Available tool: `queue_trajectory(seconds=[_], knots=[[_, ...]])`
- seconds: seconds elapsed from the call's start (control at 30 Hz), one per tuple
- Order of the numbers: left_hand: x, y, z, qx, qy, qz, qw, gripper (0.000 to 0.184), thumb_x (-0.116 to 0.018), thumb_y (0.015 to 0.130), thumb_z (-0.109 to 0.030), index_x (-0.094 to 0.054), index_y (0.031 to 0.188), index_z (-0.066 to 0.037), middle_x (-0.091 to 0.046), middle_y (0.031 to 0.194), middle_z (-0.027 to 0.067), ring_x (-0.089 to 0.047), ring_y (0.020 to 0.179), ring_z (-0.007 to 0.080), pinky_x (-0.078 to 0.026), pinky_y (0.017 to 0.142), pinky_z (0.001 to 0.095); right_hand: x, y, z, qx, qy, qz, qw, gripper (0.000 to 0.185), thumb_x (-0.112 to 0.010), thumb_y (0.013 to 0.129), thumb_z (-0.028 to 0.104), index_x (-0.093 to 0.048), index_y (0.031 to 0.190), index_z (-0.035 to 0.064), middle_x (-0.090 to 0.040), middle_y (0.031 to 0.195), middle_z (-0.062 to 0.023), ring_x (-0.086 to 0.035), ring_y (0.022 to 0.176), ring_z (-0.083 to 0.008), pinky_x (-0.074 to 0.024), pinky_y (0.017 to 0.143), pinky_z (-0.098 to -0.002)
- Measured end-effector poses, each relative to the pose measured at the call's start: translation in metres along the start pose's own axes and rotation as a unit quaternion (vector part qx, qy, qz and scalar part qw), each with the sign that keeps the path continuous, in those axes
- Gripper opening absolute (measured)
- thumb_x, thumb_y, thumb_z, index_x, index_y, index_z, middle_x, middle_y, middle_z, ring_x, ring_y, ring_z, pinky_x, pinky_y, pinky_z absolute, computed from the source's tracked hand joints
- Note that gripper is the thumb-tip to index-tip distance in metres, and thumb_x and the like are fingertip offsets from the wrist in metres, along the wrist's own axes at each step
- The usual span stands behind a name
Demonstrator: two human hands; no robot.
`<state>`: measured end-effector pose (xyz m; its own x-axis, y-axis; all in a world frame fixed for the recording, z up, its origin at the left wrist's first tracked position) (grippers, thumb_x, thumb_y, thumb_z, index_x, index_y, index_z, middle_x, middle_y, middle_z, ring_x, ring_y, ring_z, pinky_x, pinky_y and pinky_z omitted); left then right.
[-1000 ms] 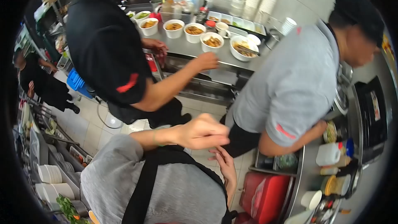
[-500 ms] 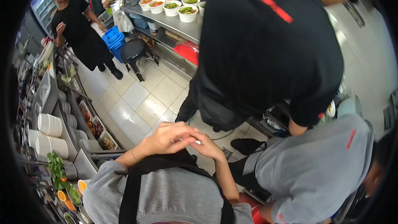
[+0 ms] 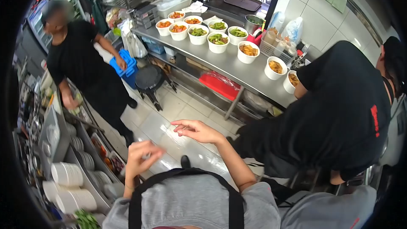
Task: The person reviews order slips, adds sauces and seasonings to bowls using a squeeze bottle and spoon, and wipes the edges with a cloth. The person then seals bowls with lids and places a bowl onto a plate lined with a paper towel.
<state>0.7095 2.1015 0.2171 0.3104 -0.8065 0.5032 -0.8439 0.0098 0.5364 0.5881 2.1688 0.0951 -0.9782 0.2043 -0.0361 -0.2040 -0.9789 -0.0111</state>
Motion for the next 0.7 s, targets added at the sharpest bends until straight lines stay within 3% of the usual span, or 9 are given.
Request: queue_trajectory(seconds=[0.03, 0.1, 0.17, 0.23, 0.33, 0.37, 0.43, 0.53, 0.7], knots=[[0.018, 0.008, 0.006, -0.006, -0.064, 0.019, 0.998, 0.007, -0.068, 0.069, -0.006, -0.064, 0.074, -0.008, -0.054, 0.059, 0.0024, -0.051, 0.047, 0.0153, -0.041, 0.044, 0.0269, 0.005, 0.022, -0.001, 0.012, -0.012, -0.009, 1.0, 0.038, -0.048, 0.091, 0.016, -0.042, 0.128, 0.0066, -0.057, 0.11, -0.0107, -0.053, 0.098, -0.0145, -0.0417, 0.086, -0.0283], [0.058, 0.03, -0.03, -0.177, -0.04, -0.012, 0.983, 0.003, -0.066, 0.07, -0.008, -0.065, 0.068, -0.009, -0.057, 0.067, 0.0009, -0.055, 0.053, 0.0184, -0.044, 0.048, 0.0305, 0.012, 0.055, -0.006, 0.021, -0.031, -0.029, 0.999, 0.038, -0.05, 0.09, 0.016, -0.044, 0.127, 0.0071, -0.059, 0.104, -0.0105, -0.054, 0.094, -0.0134, -0.0432, 0.082, -0.0274], [0.087, 0.024, -0.057, -0.313, 0.097, -0.214, 0.92, 0.025, -0.06, 0.075, -0.021, -0.058, 0.098, -0.011, -0.052, 0.099, 0.0057, -0.048, 0.084, 0.0209, -0.038, 0.058, 0.0343, 0.021, 0.076, -0.008, 0.008, -0.043, -0.034, 0.998, 0.039, -0.052, 0.09, 0.019, -0.045, 0.126, 0.0083, -0.059, 0.104, -0.0092, -0.054, 0.093, -0.0128, -0.043, 0.082, -0.0267], [0.108, 0.021, -0.073, -0.412, 0.202, -0.411, 0.788, 0.043, -0.058, 0.078, -0.024, -0.047, 0.116, -0.01, -0.04, 0.121, 0.0087, -0.034, 0.106, 0.0264, -0.025, 0.076, 0.0415, 0.04, 0.086, -0.003, -0.004, -0.072, -0.03, 0.997, 0.038, -0.052, 0.09, 0.019, -0.045, 0.126, 0.0087, -0.06, 0.104, -0.0086, -0.055, 0.092, -0.0125, -0.0428, 0.083, -0.0269], [0.1, 0.034, -0.059, -0.507, 0.3, -0.649, 0.482, 0.066, -0.06, 0.079, -0.022, -0.029, 0.135, -0.006, -0.017, 0.145, 0.0119, -0.005, 0.134, 0.0366, 0.0, 0.107, 0.0548, 0.093, 0.089, -0.021, -0.03, -0.04, -0.092, 0.995, 0.038, -0.052, 0.09, 0.019, -0.046, 0.126, 0.0086, -0.06, 0.104, -0.008, -0.056, 0.092, -0.0123, -0.0426, 0.084, -0.0274], [0.094, 0.052, -0.044, -0.627, 0.169, -0.573, 0.5, 0.064, -0.059, 0.079, -0.02, -0.029, 0.135, -0.006, -0.017, 0.145, 0.0118, -0.005, 0.134, 0.0353, 0.0, 0.107, 0.0545, 0.116, 0.087, -0.027, -0.035, -0.024, -0.123, 0.992, 0.038, -0.051, 0.09, 0.02, -0.046, 0.125, 0.0084, -0.06, 0.104, -0.008, -0.056, 0.092, -0.0127, -0.0425, 0.084, -0.0277], [0.088, 0.089, -0.007, -0.794, -0.1, -0.357, 0.482, 0.061, -0.056, 0.08, -0.017, -0.03, 0.134, -0.006, -0.015, 0.146, 0.0115, -0.006, 0.135, 0.0326, -0.001, 0.107, 0.0539, 0.163, 0.081, -0.039, -0.047, 0.012, -0.179, 0.983, 0.037, -0.05, 0.09, 0.02, -0.047, 0.125, 0.0082, -0.059, 0.104, -0.0079, -0.057, 0.092, -0.0133, -0.0424, 0.085, -0.0284], [0.075, 0.142, 0.029, -0.742, -0.091, -0.432, 0.504, 0.058, -0.056, 0.08, -0.019, -0.032, 0.132, -0.006, -0.019, 0.143, 0.0116, -0.01, 0.132, 0.0316, -0.006, 0.106, 0.0535, 0.232, 0.077, -0.041, -0.086, 0.078, -0.286, 0.951, 0.035, -0.048, 0.091, 0.022, -0.047, 0.123, 0.0065, -0.059, 0.105, -0.0083, -0.058, 0.093, -0.0143, -0.043, 0.084, -0.0281], [0.063, 0.218, 0.094, -0.685, -0.081, -0.517, 0.507, 0.054, -0.054, 0.08, -0.02, -0.036, 0.129, -0.007, -0.024, 0.138, 0.0117, -0.016, 0.128, 0.03, -0.013, 0.103, 0.0529, 0.357, 0.115, 0.014, -0.01, 0.062, -0.328, 0.942, 0.041, -0.045, 0.092, 0.027, -0.044, 0.125, 0.0029, -0.059, 0.108, -0.01, -0.058, 0.097, -0.0171, -0.044, 0.086, -0.0299]])
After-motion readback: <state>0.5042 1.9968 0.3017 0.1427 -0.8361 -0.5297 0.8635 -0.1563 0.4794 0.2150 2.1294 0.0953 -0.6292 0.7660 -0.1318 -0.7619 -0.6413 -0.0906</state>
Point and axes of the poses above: each hand's wrist, its own y-axis towards the middle knuckle, its own x-axis out of the back of the hand, z = x × y, the point moved 9 cm from there along y, towards the middle knuckle
